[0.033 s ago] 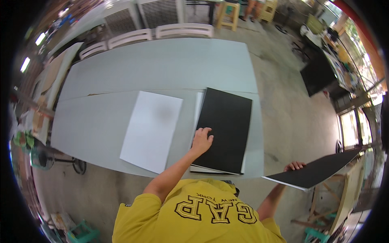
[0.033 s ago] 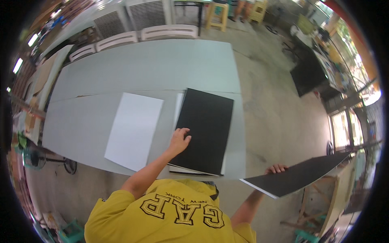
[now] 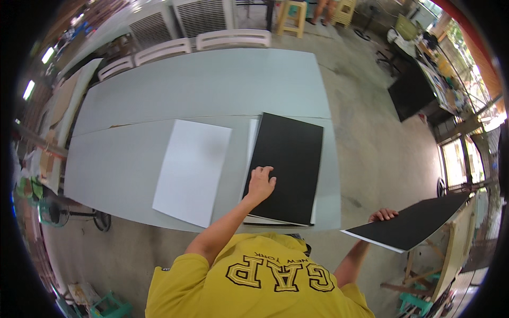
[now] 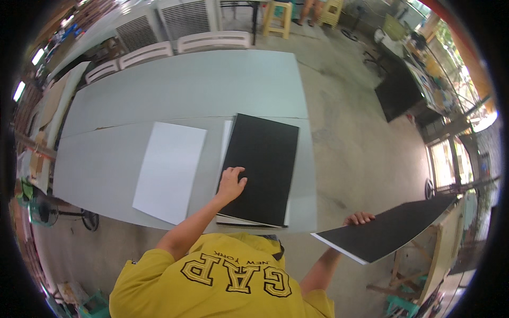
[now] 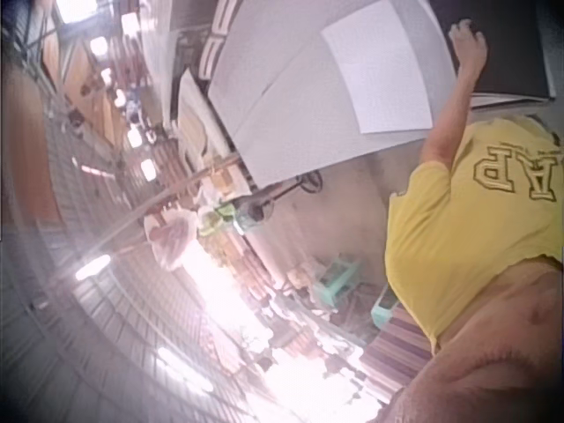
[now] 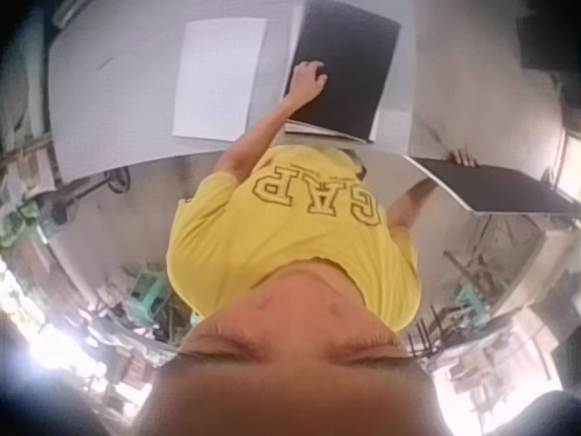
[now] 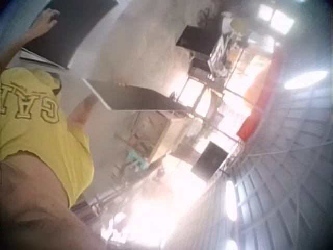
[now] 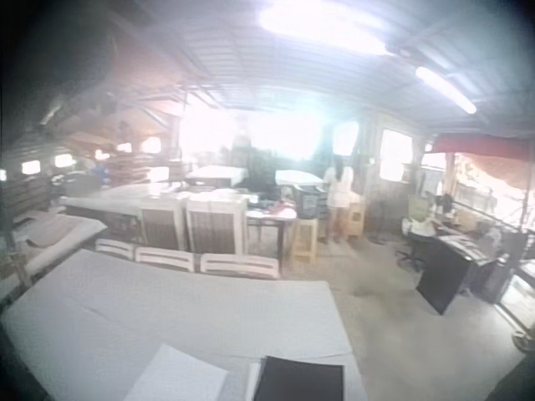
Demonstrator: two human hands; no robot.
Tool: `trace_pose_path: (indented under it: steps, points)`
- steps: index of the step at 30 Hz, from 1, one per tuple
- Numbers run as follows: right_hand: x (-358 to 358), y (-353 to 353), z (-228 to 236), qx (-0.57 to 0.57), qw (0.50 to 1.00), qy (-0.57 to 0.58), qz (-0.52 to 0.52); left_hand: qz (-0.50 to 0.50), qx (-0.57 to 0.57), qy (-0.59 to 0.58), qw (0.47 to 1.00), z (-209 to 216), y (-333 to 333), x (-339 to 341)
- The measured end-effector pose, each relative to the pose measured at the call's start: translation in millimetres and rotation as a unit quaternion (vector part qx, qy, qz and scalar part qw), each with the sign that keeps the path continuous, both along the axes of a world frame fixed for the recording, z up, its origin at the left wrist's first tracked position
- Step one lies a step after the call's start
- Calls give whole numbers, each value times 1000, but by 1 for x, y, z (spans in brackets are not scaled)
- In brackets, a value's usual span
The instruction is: The person picks up illustration boards from a chair and a table, then sorts and stacks them by color on another table.
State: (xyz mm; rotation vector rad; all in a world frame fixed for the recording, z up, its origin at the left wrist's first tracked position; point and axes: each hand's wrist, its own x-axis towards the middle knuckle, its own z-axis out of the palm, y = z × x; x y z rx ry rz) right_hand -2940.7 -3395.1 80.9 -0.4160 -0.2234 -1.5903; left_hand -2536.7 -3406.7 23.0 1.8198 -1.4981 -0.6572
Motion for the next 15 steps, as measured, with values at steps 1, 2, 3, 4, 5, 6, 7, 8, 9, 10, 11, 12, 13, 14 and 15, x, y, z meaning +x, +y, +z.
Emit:
trace_pose_path:
  steps: [1,2,3,4,5,6,7,8,9,10,11,12,13,14,15]
  points:
    - [-9,7,-4,1,1000,-13,-8,-6,-14,-45,999,-1,-1,-15]
    - [-12,14,-5,4,999,-32,-10,-30,-6,-64,997,-1,-2,-23]
    - [-19,20,-4,8,999,-27,-19,-41,-5,-89,995,0,-4,-37]
    - [-25,25,-1,11,999,-22,-26,-50,-6,-115,992,0,-6,-53]
    - [-26,28,-1,14,999,-22,-30,-56,-7,-145,988,2,-10,-64]
    - [-28,31,1,23,999,-5,-44,-61,9,-169,984,3,-14,-75]
    - [-30,34,4,33,998,12,-57,-64,24,-193,979,4,-18,-87]
    - [-35,36,6,39,996,30,-71,-69,37,-216,973,4,-24,-99]
    - [-43,37,5,30,997,46,-59,-70,75,-237,966,3,-27,-109]
    - [-51,37,4,21,997,63,-47,-69,114,-258,957,2,-30,-118]
    - [-58,36,2,9,996,77,-34,-67,149,-279,946,1,-35,-124]
    - [-66,36,-4,-1,995,89,-36,-72,172,-297,936,0,-39,-125]
    - [-73,35,-7,-11,995,96,-34,-73,186,-286,937,-2,-42,-125]
    - [-77,34,-11,-19,994,102,-33,-73,200,-276,937,1,-45,-122]
    - [-81,32,-14,-28,993,107,-31,-73,215,-267,937,2,-48,-119]
